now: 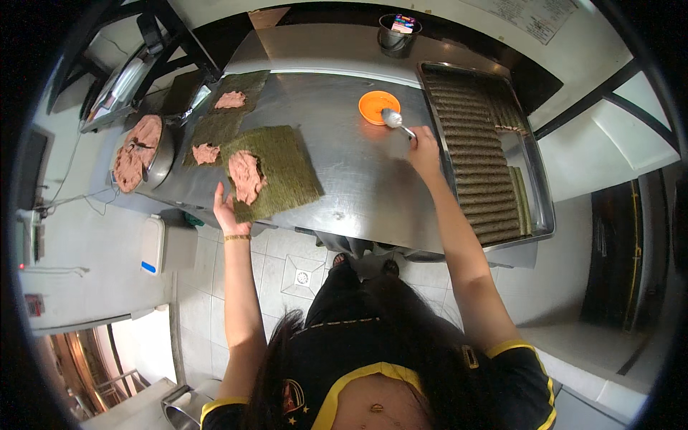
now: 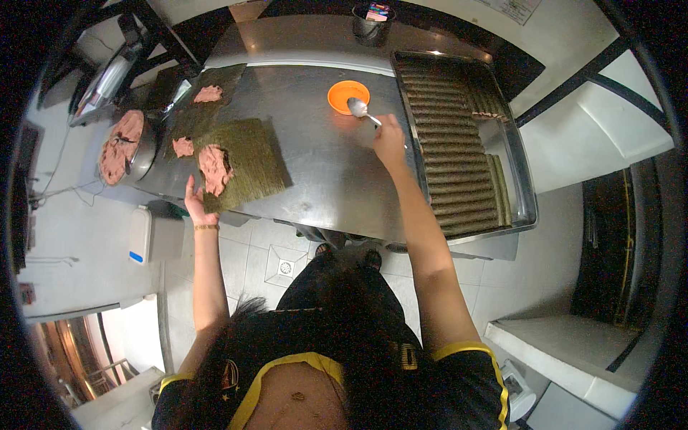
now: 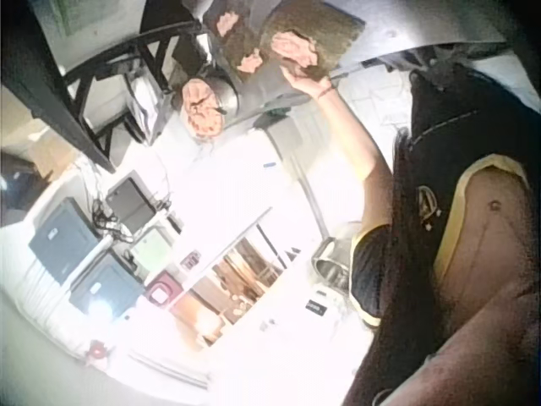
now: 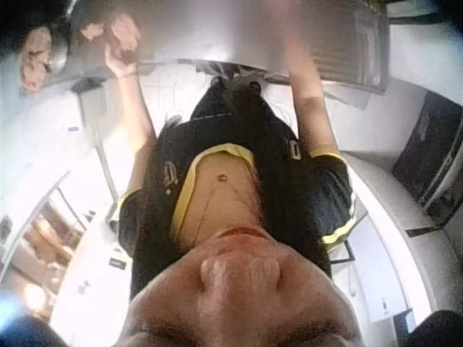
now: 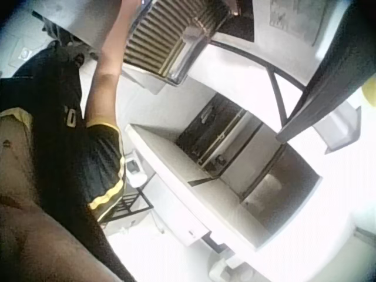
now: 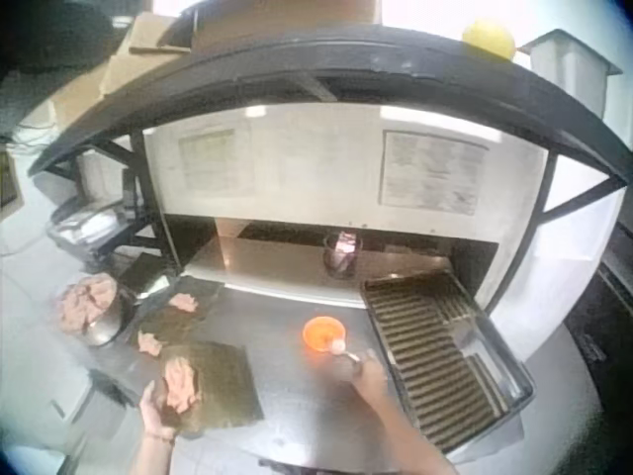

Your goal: The person spreads a pink paste onto a sheet of seaweed using a spoon, then rolls the seaweed into a cylinder. The finished roll is placed on a tray with other completed rolls.

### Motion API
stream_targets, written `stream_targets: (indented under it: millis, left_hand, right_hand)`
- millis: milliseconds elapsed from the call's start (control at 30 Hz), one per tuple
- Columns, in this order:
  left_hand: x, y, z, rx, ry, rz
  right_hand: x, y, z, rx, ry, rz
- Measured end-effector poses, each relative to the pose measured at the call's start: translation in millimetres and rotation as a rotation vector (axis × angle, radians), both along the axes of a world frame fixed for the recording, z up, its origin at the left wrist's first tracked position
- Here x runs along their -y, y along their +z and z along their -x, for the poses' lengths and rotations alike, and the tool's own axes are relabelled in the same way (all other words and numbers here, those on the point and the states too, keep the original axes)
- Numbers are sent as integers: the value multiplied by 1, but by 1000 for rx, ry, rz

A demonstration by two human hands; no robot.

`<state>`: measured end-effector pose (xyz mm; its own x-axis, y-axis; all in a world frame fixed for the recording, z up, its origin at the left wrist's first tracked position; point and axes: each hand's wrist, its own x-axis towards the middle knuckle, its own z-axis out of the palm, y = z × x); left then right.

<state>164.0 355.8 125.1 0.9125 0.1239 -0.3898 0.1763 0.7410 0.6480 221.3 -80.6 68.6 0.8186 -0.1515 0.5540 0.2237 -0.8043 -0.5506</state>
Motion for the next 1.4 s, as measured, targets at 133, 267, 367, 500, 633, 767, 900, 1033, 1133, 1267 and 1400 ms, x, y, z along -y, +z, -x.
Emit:
stream_targets:
  millis: [133,267,367,500,633,767,900,1033,1133,1267,1400]
  left_hand:
    - [34,0,45,-33,56,30]
    - [53,-16,68,-35,38,109]
    - [78,-24,70,-1,-46,124]
    - [127,-4,72,16,-24,138]
    - [174,-12,71,33,-77,199]
    - [217,-32,72,-30,-206,164]
    - [236,-112,55,-62,-370,-242]
    - [243,-100,50,-25,-417,-406]
    - [222,-121,41,-31,-467,-896]
    - [207,-118,33,35,-588,-881]
    - [207,-104,33,-13,-563,-802]
  right_hand:
    - [26,22,29,-54,26,-273]
    - [50,37,64,-169,79,-544]
    - [74,29,83,-209,148,-716]
    - [83,45,102,-282,209,-930]
    - [85,53,111,-203,249,-937]
    - [88,40,117,-217,209,-812]
    - [82,22,124,-339,223,-531]
    - [48,42,137,-463,296,-255]
    - [23,48,139,-508,386,-52]
    - [7,48,139,-508,401,279]
    - [-8,59,132,-569,421,539]
